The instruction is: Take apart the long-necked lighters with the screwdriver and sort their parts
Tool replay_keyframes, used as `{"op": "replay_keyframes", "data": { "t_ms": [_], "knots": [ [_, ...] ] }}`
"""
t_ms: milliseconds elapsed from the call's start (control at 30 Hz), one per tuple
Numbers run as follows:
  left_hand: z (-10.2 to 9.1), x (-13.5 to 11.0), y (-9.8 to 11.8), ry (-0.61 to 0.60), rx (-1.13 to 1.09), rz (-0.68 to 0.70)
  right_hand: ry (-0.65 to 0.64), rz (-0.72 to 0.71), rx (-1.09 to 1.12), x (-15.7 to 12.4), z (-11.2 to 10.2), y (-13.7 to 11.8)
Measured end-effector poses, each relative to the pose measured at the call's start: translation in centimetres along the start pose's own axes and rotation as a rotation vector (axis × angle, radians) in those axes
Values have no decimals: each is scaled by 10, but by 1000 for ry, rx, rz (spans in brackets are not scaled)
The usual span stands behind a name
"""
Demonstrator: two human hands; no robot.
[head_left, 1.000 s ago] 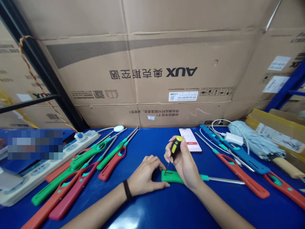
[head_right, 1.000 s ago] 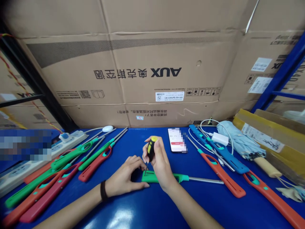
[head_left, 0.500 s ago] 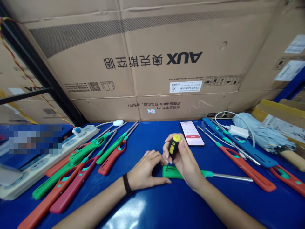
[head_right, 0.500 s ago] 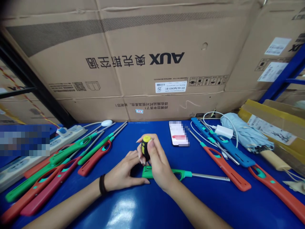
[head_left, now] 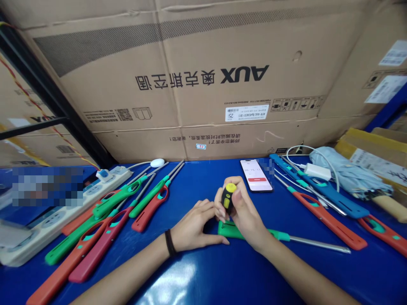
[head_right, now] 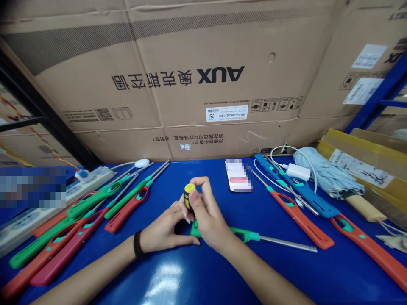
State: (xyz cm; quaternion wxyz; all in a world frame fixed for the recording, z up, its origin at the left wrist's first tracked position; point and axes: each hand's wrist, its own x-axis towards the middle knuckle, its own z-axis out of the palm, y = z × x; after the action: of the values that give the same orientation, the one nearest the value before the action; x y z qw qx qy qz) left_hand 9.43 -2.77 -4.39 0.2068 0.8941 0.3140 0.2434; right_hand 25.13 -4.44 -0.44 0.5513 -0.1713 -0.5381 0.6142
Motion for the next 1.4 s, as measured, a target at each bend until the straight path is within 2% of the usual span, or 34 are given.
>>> {"op": "replay_keyframes", "data": {
  "t_ms": [100,200,400,567,733,833,967,1133,1300,1400],
  "knots": [
    [-1,1,1,-4,4,-16,2,71,-32,3,0,-5],
    [-1,2,2,2,-1,-8,12,133,29,4,-1,-6],
    [0,1,1,9,-16,-5,-33,73,77,2,0,-4],
    [0,1,0,2,-19,9,-7,159,95,4,-1,-7],
    [-1,2,1,-8,2,15,-15,106,98,4,-2,-9],
    [-1,2,1,-12,-2,27,-34,115,55,5,-2,-11],
    [-2,2,1,-8,4,35,-22,131,120,6,-2,-10],
    [-2,2,1,-25,-8,24,-9,64,103,5,-5,-8],
    [-2,2,2,-34,-22,-6,-10,114,112,5,-4,-9],
    [-1,2,2,-33,-17,-10,-1,91,126,4,-3,-8]
  ]
}}
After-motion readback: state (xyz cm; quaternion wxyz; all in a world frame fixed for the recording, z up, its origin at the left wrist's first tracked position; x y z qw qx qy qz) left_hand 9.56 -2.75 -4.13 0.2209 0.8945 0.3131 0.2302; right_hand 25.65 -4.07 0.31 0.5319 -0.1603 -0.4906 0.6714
